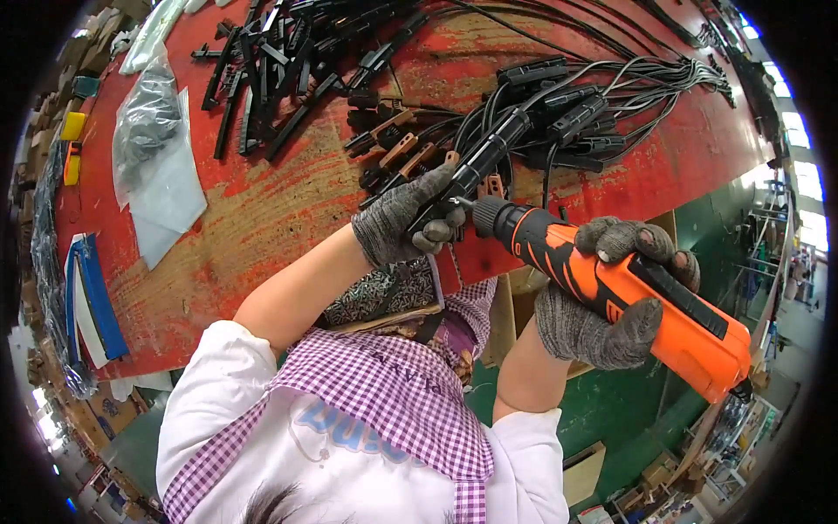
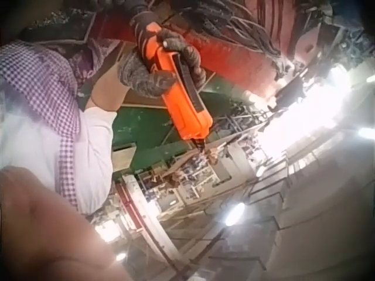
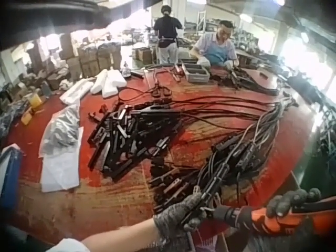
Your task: The person assembles black plastic parts by fastening them together with screws using an electric screwdriver.
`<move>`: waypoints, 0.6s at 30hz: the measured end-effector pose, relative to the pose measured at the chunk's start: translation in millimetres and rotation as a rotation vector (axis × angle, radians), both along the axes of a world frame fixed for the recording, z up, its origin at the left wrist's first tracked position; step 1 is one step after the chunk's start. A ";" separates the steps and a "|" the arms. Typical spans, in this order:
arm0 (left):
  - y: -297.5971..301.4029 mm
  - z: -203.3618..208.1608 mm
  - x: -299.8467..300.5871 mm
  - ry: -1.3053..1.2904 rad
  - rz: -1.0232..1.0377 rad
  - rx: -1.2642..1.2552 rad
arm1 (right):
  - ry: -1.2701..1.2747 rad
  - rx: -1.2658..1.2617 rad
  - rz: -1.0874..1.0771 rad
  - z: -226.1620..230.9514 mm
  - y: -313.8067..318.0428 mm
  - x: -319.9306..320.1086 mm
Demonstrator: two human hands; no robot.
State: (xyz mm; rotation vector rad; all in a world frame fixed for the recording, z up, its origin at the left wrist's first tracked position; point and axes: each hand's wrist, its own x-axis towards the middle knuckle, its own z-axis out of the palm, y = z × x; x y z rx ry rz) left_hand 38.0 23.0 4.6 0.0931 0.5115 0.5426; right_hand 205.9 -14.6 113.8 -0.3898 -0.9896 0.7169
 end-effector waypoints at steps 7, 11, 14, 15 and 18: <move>-0.9 6.1 -2.5 -0.022 0.038 0.048 | -0.001 0.007 -0.014 -0.5 -0.8 -1.4; -0.7 6.5 -1.4 0.067 0.029 0.038 | 0.010 -0.002 0.006 0.1 -1.0 -2.8; -2.3 2.7 -0.6 0.020 0.033 0.029 | 0.012 -0.025 0.000 -0.5 -1.9 -5.0; -2.1 2.5 -1.1 0.020 0.033 0.029 | 0.019 -0.020 0.018 -0.4 -1.6 -5.3; -1.8 5.0 -1.3 0.006 0.034 0.034 | 0.030 -0.005 0.015 -0.3 -1.0 -3.8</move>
